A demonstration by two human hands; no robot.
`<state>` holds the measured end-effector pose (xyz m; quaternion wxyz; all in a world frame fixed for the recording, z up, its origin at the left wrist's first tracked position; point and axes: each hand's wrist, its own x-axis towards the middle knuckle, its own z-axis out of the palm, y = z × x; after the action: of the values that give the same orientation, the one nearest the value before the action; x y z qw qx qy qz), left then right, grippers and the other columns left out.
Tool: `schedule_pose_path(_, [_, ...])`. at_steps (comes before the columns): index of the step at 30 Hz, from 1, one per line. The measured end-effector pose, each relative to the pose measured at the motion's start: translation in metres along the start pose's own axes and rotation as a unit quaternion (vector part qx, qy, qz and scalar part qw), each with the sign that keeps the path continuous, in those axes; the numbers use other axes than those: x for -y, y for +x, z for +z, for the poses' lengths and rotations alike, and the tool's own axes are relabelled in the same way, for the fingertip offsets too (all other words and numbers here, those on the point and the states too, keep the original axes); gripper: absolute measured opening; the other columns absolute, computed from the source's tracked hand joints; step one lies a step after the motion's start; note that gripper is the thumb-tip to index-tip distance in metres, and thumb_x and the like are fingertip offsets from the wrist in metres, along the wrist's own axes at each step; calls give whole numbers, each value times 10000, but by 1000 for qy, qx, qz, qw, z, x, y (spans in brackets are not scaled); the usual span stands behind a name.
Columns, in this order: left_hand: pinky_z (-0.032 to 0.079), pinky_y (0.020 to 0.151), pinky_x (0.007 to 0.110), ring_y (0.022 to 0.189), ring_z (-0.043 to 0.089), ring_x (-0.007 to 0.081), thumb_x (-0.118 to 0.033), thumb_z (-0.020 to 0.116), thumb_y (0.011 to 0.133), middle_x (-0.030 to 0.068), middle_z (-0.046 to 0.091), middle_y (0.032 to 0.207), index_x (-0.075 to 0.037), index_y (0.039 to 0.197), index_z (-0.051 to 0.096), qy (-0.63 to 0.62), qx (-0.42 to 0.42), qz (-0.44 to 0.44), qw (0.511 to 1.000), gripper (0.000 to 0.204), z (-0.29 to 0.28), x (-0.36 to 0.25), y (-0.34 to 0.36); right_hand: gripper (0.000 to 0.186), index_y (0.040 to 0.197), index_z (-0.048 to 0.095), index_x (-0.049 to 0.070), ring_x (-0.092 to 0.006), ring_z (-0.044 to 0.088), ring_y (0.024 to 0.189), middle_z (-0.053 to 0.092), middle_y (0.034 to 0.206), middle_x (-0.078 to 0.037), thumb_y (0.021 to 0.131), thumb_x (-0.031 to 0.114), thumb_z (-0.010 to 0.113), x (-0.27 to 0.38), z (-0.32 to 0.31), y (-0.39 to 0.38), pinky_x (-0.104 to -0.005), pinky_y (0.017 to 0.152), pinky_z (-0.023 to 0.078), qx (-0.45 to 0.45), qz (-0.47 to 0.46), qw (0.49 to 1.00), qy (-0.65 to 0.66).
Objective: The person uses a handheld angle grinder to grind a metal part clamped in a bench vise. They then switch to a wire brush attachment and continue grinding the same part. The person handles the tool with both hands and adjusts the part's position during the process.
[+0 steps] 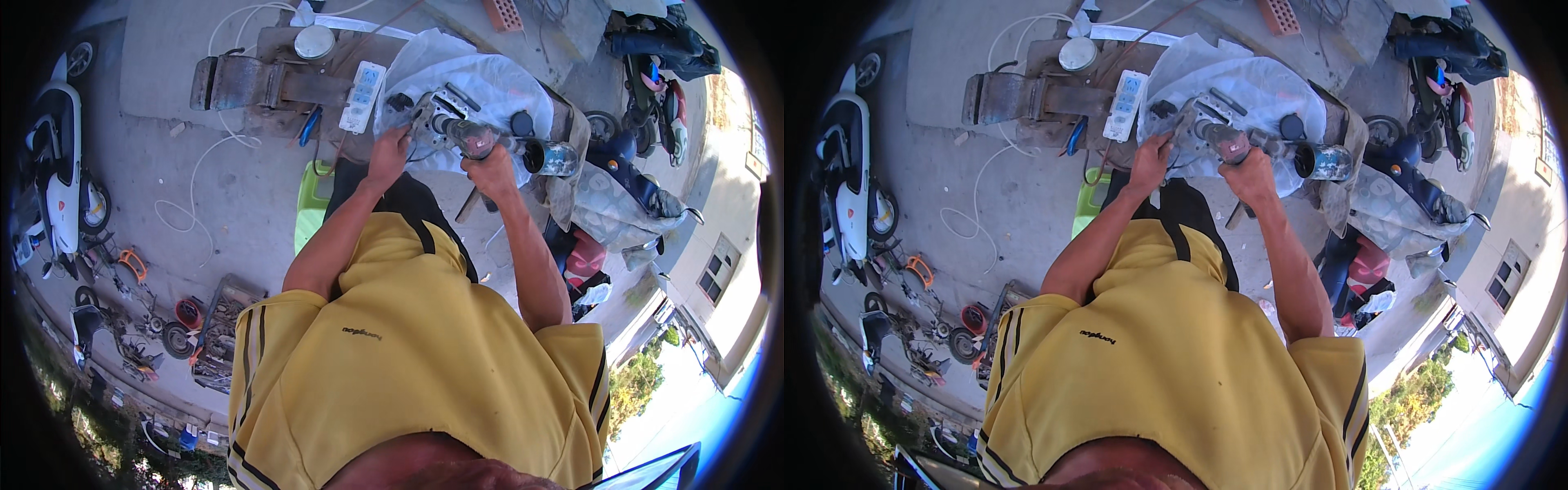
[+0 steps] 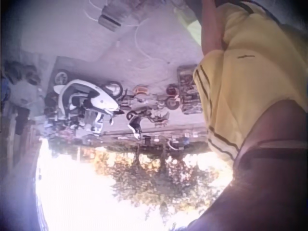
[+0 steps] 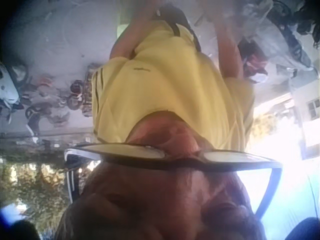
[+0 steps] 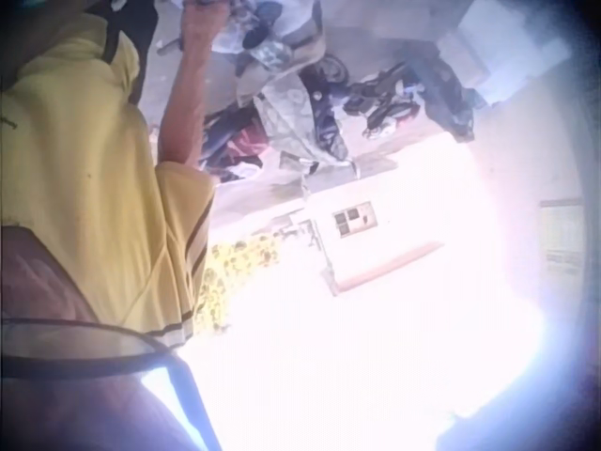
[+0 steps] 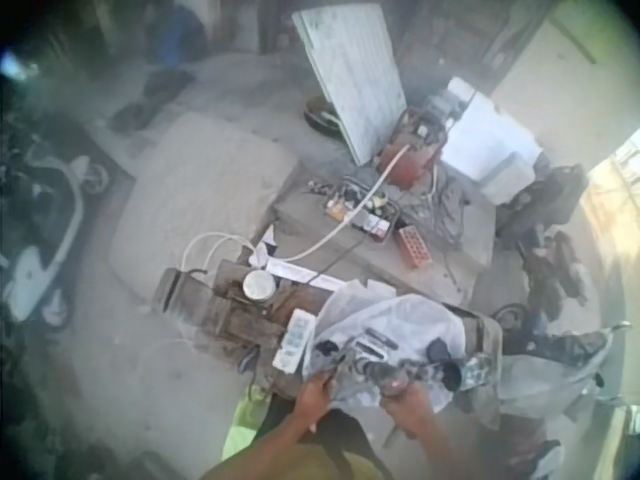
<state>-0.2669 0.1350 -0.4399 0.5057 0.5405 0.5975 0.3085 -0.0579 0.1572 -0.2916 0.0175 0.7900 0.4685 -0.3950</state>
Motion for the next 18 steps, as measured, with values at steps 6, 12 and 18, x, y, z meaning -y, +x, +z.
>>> schedule_pose_path(6, [515, 885, 458, 1037, 645, 449, -114, 601, 983, 250, 658, 1076, -4, 1249, 676, 14, 13, 8, 1000, 297, -1, 6, 2, 415, 886, 705, -101, -459, 705, 923, 702, 882, -323, 699, 268, 738, 7, -10, 3, -465, 819, 557, 4, -6, 998, -62])
schedule_pose_path(12, [520, 881, 442, 1042, 656, 431, -120, 617, 977, 236, 670, 1087, 1, 1230, 681, 0, 17, 7, 1000, 288, -2, 10, 3, 353, 863, 709, -78, -376, 736, 837, 716, 816, -258, 708, 237, 751, 20, -38, -6, -420, 768, 566, -39, -9, 999, -21])
schedule_pose_path(18, [527, 879, 437, 1039, 672, 416, -126, 652, 959, 228, 684, 1102, 10, 1222, 681, 10, 33, -4, 999, 298, -3, 7, 5, 330, 869, 710, -72, -283, 735, 773, 705, 770, -222, 707, 211, 759, 2, -33, -13, -379, 736, 561, -35, -25, 999, 33])
